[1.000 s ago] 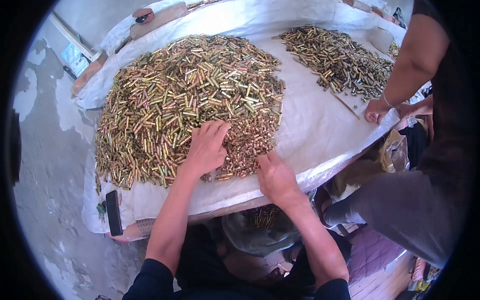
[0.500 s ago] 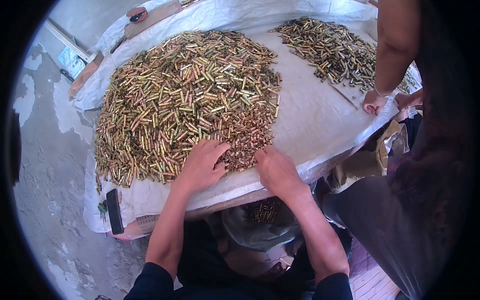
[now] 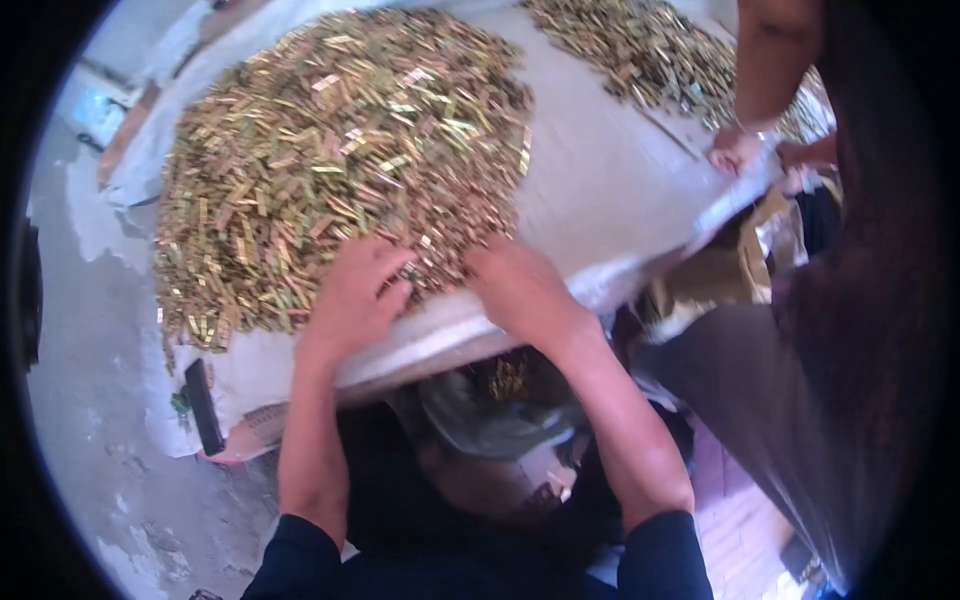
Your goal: The person puts on glasses by hand, then assembles ammunition by inserting bullet tips into metal casings by hand.
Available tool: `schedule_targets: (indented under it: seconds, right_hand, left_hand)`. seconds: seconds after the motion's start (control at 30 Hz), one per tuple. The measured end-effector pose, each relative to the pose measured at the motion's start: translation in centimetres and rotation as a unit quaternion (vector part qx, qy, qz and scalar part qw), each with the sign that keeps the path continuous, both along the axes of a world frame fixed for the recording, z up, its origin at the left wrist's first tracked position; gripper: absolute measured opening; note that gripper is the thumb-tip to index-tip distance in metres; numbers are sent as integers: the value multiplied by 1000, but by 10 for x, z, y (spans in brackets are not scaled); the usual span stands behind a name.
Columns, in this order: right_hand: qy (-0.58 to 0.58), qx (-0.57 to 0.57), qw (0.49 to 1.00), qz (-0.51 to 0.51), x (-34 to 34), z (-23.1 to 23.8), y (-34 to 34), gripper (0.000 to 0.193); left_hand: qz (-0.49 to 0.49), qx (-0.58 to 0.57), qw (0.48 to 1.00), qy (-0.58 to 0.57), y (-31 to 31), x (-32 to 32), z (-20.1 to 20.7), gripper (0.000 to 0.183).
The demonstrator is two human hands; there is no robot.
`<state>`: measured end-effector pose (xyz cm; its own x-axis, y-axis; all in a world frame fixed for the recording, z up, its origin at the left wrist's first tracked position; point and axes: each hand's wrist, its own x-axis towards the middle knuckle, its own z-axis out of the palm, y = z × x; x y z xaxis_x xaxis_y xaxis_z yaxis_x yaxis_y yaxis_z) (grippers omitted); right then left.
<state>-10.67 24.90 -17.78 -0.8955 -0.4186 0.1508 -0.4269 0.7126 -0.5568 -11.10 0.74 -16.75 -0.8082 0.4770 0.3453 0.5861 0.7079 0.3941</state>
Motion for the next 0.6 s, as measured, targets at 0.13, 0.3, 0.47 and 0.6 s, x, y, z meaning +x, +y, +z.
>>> schedule_targets:
  seconds: [0.13, 0.3, 0.47, 0.6]
  right_hand:
    - [15, 10, 1000, 9, -9, 0, -6, 9]
    - [12, 37, 999, -14, -3, 2, -4, 9]
    - [8, 28, 999, 27, -3, 3, 8, 13]
    - [35, 26, 999, 20, -4, -13, 9, 9]
  left_hand:
    - [10, 14, 999, -31, 2, -2, 6, 26]
    - [23, 22, 999, -6, 9, -3, -5, 22]
    - [12, 44, 993, 105, 17, 8, 2, 15]
    - [18, 11, 999, -38, 25, 31, 14, 14]
